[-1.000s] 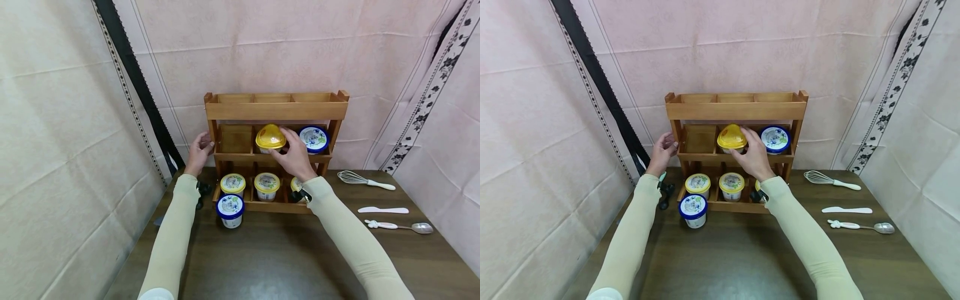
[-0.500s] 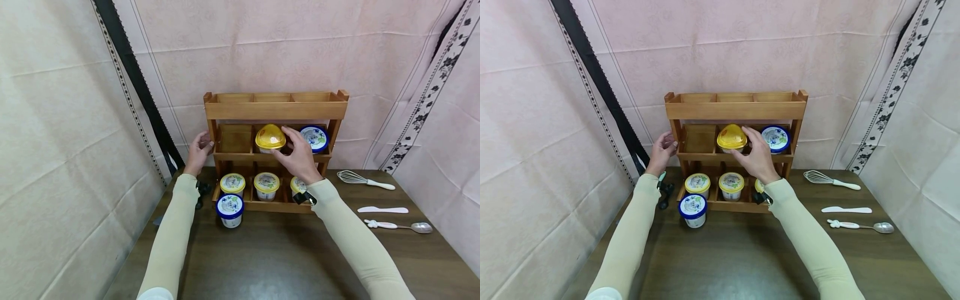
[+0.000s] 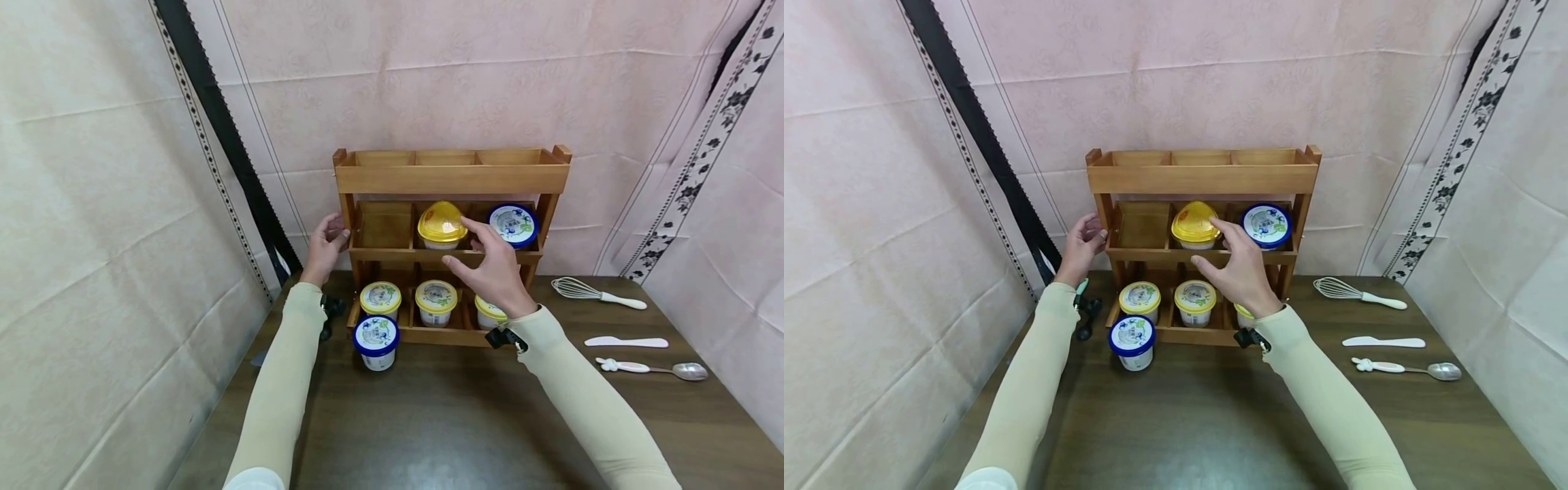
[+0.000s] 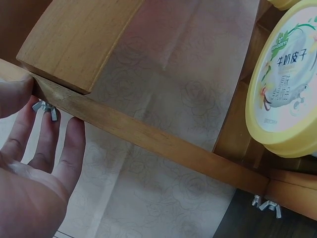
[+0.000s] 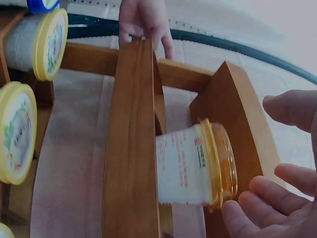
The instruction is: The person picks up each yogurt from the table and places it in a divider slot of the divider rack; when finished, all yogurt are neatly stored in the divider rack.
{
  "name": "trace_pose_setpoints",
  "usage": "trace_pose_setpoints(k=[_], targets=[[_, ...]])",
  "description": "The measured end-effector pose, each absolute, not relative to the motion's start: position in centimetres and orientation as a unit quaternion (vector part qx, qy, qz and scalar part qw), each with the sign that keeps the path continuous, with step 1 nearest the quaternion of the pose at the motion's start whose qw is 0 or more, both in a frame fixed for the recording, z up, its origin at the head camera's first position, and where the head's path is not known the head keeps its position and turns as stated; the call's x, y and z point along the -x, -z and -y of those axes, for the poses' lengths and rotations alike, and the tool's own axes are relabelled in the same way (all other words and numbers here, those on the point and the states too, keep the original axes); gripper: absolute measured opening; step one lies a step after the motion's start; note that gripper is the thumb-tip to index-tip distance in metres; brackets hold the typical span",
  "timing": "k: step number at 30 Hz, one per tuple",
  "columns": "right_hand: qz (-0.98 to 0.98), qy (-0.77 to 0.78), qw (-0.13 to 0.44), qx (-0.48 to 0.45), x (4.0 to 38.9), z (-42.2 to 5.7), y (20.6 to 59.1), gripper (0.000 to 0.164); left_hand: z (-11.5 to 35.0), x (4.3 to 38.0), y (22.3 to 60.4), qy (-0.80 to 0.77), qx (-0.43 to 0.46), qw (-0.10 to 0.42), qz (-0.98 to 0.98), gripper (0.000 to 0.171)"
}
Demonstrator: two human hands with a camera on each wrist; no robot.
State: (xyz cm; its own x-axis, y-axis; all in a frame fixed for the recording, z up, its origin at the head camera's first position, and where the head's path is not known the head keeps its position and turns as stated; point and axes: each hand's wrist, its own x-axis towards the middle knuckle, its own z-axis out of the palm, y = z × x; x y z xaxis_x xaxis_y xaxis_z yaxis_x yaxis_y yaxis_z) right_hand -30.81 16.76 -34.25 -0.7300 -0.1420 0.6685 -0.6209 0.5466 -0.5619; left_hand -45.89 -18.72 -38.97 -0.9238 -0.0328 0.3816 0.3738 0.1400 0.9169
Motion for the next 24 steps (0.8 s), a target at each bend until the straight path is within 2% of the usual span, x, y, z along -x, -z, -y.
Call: trace_pose_setpoints(k=[8,24], targets=[[0.822,-0.422,0.275,-0.265,29.8,-15.7,35.6,0.07,18.8,45.9,39.1,0.644,0.119,0.16,0.738,0.044],[0.81,-0.463,0.192,-0.304,28.9,-12.7,39.4,0.062,18.6,45.8,39.1,0.648,0.119,0.16,0.735,0.044]])
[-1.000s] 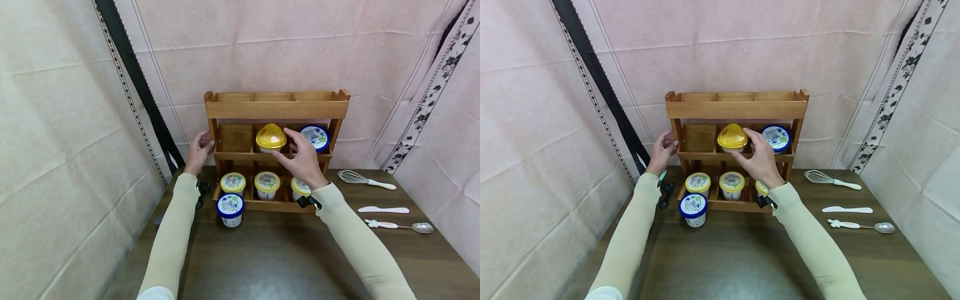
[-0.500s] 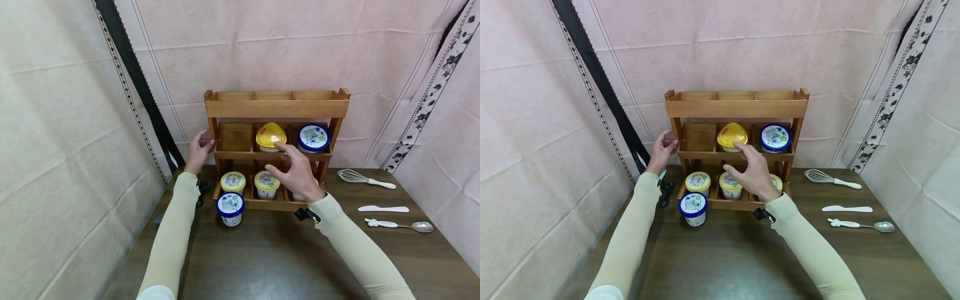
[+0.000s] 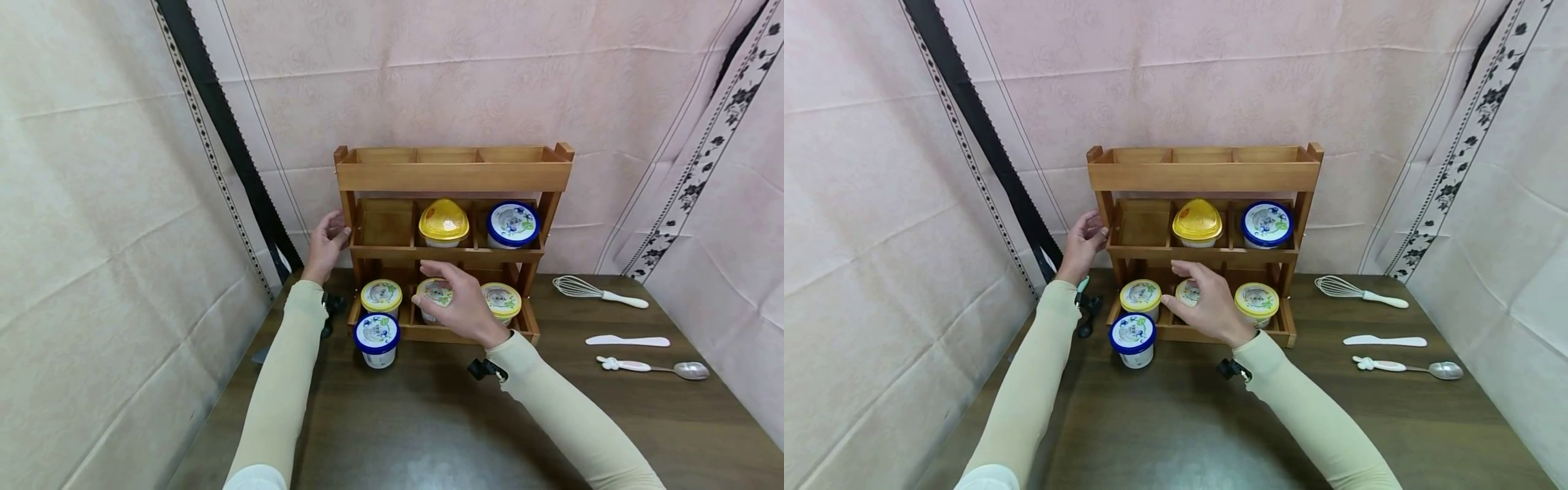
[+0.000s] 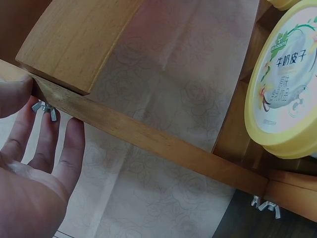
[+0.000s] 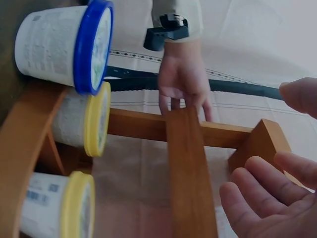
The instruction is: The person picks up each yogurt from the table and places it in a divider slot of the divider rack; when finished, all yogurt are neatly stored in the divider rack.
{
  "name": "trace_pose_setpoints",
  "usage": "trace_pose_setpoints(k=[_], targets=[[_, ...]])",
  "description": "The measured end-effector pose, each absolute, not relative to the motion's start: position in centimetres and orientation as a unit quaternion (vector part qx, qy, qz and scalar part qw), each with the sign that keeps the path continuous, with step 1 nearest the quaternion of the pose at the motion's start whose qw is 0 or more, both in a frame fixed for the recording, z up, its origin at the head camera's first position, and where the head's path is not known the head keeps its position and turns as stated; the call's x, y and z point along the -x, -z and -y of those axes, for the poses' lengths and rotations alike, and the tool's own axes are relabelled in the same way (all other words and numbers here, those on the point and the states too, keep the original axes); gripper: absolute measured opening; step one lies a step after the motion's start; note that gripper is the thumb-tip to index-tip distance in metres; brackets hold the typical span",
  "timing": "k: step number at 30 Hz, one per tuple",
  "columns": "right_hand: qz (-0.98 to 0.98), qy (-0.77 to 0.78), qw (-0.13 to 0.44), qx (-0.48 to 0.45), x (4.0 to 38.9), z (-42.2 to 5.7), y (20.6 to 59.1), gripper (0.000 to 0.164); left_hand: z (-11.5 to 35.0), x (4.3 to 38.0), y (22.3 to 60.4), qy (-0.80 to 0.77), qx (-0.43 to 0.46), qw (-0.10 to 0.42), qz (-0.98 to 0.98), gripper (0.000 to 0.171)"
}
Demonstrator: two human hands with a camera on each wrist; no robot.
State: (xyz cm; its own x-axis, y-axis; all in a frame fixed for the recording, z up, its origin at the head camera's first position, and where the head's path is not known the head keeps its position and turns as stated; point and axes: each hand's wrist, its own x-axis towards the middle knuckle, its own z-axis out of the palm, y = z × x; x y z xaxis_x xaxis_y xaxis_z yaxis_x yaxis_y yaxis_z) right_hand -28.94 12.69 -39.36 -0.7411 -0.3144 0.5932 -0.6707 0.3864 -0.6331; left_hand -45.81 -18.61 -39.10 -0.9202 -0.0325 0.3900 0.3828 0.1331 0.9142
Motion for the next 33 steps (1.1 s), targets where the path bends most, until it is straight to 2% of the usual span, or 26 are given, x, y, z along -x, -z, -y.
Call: trace_pose_setpoints(k=[9,22,33], targets=[[0.818,-0.474,0.141,-0.294,29.0,-11.3,41.2,0.061,18.6,45.5,38.9,0.649,0.111,0.155,0.737,0.045],[0.826,-0.466,0.114,-0.296,29.8,-9.0,43.8,0.058,18.6,45.8,39.0,0.651,0.112,0.155,0.735,0.044],[0.854,-0.438,0.066,-0.274,30.5,-7.9,46.3,0.069,18.6,45.8,39.0,0.646,0.113,0.161,0.737,0.044]])
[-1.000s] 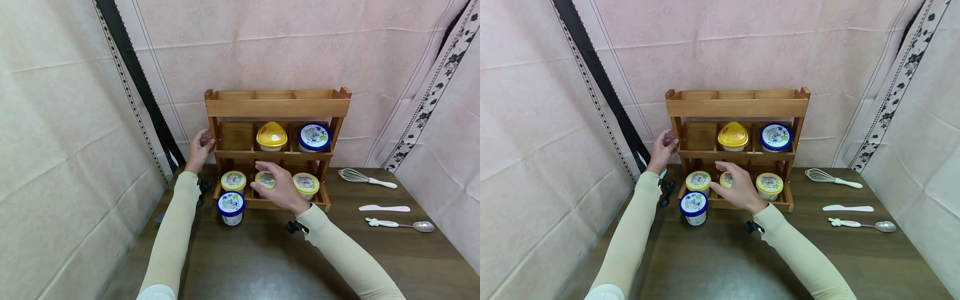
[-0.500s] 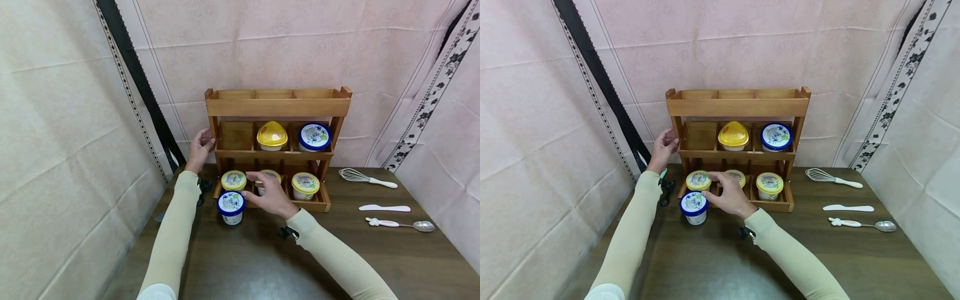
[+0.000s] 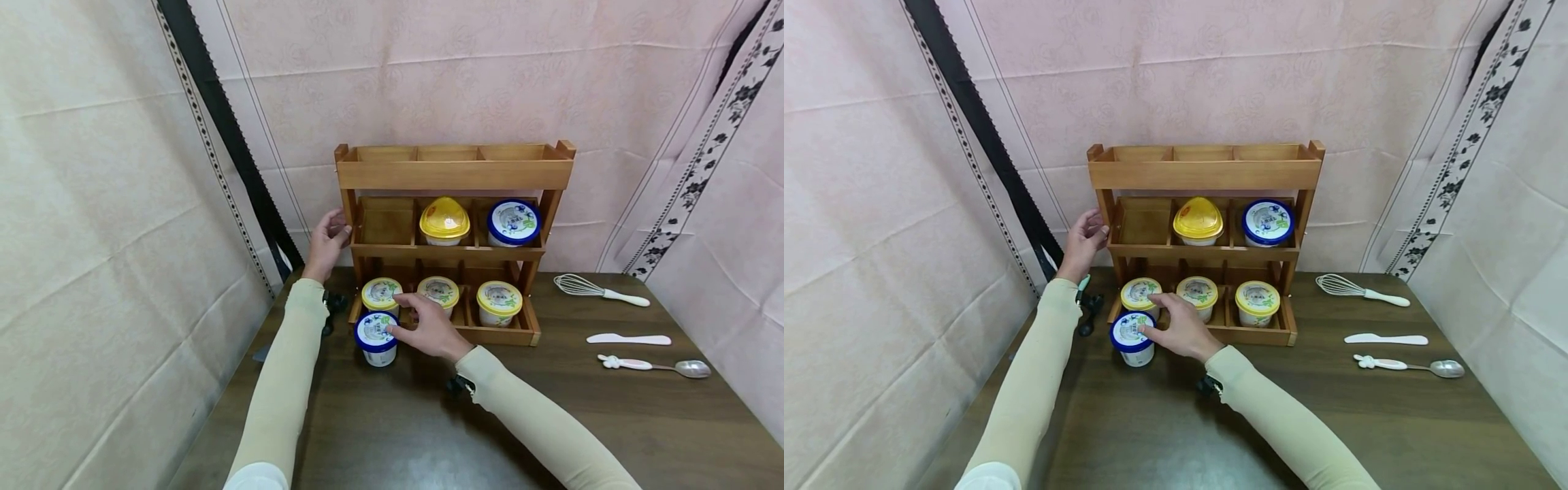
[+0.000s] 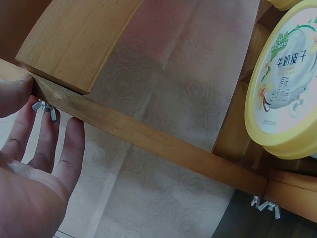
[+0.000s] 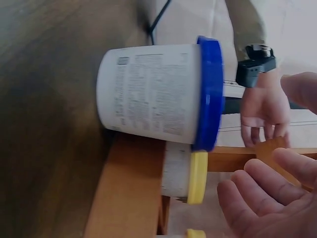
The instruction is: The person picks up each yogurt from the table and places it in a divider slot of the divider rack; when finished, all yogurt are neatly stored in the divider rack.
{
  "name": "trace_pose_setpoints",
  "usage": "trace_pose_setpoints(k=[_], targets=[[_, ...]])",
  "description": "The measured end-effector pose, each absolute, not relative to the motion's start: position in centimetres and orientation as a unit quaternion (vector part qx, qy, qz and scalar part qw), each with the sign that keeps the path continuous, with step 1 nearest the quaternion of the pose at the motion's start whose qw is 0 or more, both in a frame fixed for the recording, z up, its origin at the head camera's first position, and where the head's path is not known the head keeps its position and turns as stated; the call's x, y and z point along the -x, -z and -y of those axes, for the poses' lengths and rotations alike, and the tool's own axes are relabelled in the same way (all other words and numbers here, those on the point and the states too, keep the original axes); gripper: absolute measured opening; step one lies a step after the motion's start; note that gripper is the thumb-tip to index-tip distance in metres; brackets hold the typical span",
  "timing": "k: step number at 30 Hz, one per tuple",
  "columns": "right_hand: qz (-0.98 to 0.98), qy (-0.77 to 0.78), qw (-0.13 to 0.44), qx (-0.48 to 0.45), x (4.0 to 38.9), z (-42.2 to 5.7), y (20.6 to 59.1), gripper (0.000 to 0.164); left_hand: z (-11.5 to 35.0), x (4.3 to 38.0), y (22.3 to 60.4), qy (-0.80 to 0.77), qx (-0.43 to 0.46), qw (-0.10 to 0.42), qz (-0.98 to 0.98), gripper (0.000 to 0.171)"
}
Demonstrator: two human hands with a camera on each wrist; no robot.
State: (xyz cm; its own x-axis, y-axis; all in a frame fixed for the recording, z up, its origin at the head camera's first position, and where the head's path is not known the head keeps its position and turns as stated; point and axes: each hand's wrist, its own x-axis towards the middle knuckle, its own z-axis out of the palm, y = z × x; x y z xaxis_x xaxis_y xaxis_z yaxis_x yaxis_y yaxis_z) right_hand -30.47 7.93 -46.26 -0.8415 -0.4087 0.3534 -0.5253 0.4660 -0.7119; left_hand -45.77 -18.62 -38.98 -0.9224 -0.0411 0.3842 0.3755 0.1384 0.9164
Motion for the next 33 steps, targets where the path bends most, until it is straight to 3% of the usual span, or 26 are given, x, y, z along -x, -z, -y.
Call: trace_pose_setpoints(k=[22,33], targets=[[0.888,-0.372,0.0,-0.271,30.6,-6.7,48.3,0.09,18.6,45.7,39.0,0.65,0.114,0.157,0.735,0.044],[0.887,-0.374,-0.012,-0.27,30.8,-6.5,48.9,0.092,18.6,45.7,38.9,0.649,0.114,0.156,0.736,0.044]])
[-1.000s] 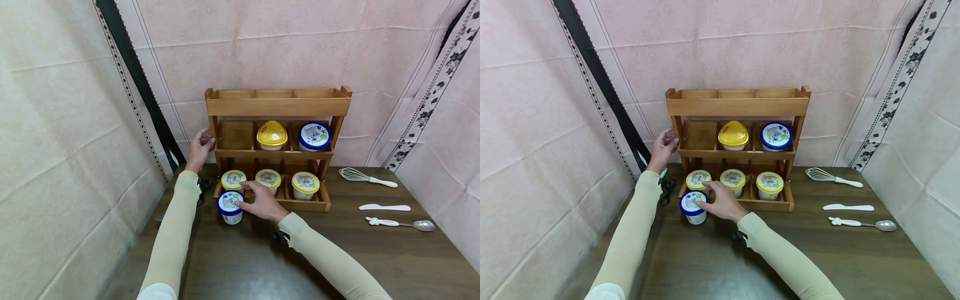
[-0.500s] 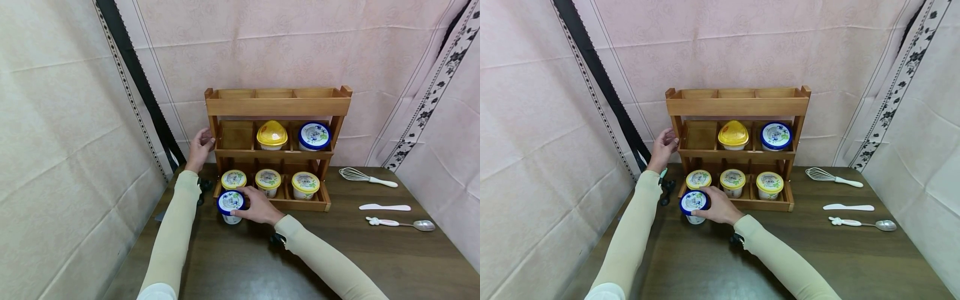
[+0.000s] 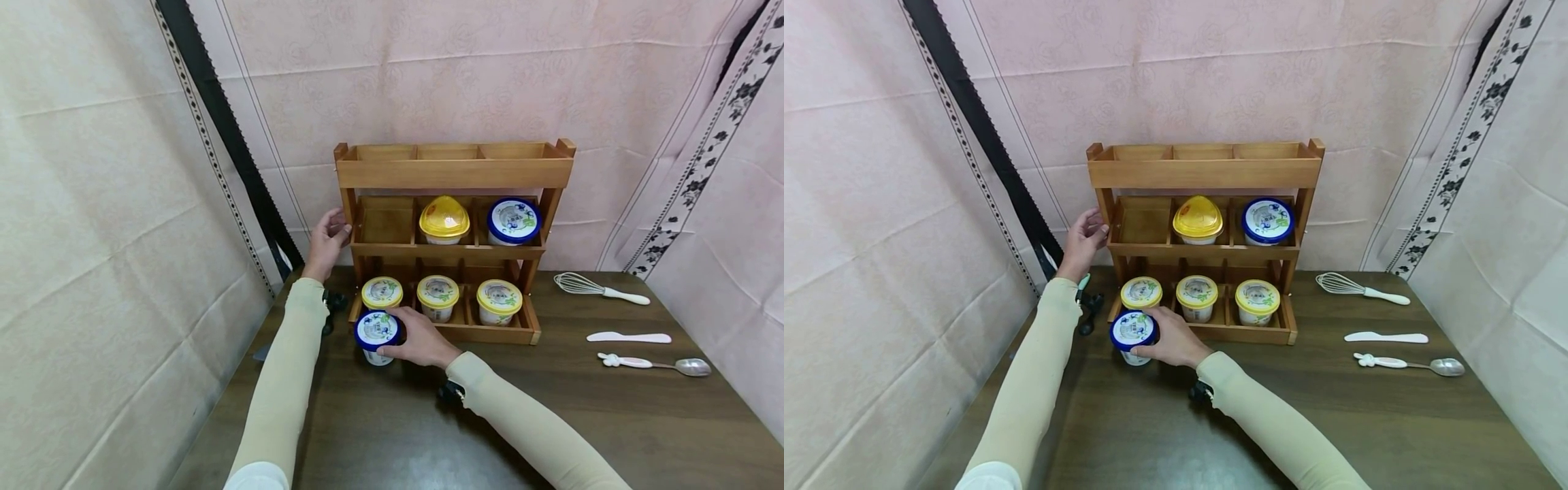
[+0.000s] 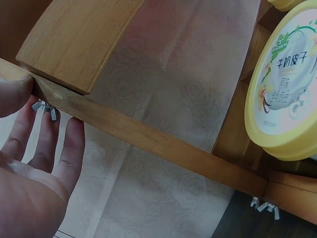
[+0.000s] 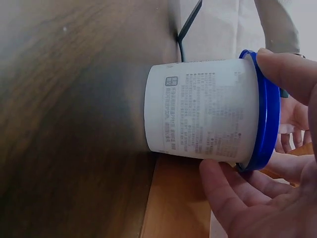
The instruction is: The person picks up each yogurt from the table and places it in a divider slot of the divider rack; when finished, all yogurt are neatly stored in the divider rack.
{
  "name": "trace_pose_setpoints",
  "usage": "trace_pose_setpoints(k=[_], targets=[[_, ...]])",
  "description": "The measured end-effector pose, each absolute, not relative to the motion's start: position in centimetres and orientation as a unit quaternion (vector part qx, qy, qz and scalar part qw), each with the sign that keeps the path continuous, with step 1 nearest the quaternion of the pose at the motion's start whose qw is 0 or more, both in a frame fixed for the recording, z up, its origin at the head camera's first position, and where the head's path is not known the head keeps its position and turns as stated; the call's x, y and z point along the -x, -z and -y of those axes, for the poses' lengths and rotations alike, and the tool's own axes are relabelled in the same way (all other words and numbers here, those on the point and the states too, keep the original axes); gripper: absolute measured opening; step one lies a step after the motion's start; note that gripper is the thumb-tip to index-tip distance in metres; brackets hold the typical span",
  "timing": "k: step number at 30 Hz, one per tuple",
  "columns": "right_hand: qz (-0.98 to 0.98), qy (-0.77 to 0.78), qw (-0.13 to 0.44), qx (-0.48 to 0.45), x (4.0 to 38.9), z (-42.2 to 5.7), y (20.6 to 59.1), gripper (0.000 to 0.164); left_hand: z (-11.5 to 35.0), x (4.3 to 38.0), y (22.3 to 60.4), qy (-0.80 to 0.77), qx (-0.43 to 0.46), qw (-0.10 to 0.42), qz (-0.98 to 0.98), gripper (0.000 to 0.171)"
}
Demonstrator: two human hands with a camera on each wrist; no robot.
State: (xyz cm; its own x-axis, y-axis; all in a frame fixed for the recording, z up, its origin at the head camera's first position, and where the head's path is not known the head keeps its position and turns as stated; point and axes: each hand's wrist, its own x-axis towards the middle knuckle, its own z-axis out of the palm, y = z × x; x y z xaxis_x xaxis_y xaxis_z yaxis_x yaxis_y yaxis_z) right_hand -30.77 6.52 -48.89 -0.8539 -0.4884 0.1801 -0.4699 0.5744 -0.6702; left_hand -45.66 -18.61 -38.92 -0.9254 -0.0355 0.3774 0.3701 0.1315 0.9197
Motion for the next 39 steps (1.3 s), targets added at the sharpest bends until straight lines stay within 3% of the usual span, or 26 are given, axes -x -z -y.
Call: trace_pose_setpoints(k=[12,25,39], targets=[[-0.889,0.38,0.01,0.255,30.8,-6.6,48.4,0.091,18.4,45.9,38.5,0.654,0.112,0.151,0.732,0.044],[-0.872,0.408,-0.032,0.27,30.4,-7.0,46.4,0.089,18.4,45.9,38.4,0.65,0.118,0.157,0.734,0.046],[-0.844,0.447,-0.074,0.288,29.8,-7.4,42.3,0.087,18.6,46.0,39.0,0.652,0.114,0.153,0.734,0.045]])
